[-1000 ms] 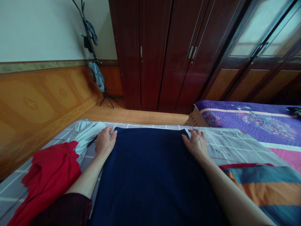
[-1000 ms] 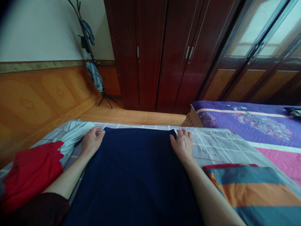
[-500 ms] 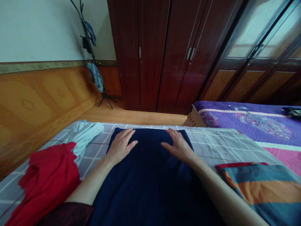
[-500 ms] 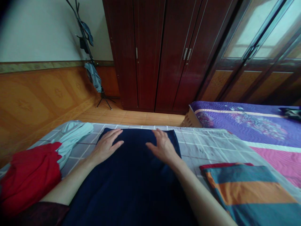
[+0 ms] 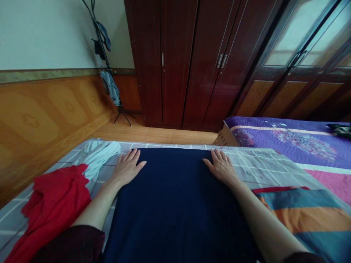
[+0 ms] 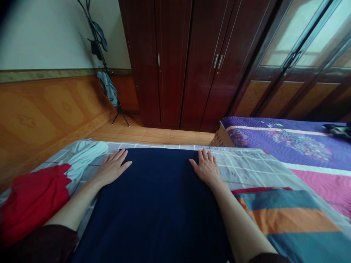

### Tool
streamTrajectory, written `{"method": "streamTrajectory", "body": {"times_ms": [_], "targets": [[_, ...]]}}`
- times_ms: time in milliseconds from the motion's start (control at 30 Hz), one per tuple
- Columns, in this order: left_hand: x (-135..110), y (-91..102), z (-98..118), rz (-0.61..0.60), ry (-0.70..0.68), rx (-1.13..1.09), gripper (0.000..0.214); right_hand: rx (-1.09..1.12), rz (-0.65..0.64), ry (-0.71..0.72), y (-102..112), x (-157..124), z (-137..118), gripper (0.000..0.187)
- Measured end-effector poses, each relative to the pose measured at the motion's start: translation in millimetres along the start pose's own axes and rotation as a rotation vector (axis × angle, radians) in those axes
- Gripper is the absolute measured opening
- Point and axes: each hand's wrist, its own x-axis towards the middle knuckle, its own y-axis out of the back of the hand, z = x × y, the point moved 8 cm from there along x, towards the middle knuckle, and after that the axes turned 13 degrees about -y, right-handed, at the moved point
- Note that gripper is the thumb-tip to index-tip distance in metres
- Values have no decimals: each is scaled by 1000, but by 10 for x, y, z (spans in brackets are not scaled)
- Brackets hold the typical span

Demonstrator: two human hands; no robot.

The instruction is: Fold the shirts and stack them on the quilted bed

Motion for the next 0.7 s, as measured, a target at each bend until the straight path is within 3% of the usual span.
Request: {"method": "streamTrajectory", "body": {"times_ms": [100, 167, 233, 300, 433, 500, 600, 700], "targets": [[11, 57, 398, 33, -140, -10, 64, 58, 46, 103, 108, -196, -305, 71], [2, 35, 722, 9, -291, -62, 64, 136, -25, 288, 124, -408, -640, 72], [-19, -3, 901, -21, -387, -103, 63, 184, -125, 474, 109, -599, -902, 70], [-19, -28, 862, -32, -359, -106, 64, 177, -175, 535, 91, -656, -975, 69], [7, -3, 652, -3, -187, -75, 65, 116, -146, 333, 103, -499, -781, 70], [1, 14, 829, 6, -286, -94, 65, 143, -154, 384, 135, -563, -854, 69], [-54, 2, 1217, -17, -502, -135, 59, 205, -204, 614, 168, -815, -1136, 62], [-58, -30, 1247, -33, -493, -126, 59, 194, -204, 623, 144, -833, -1183, 62]]}}
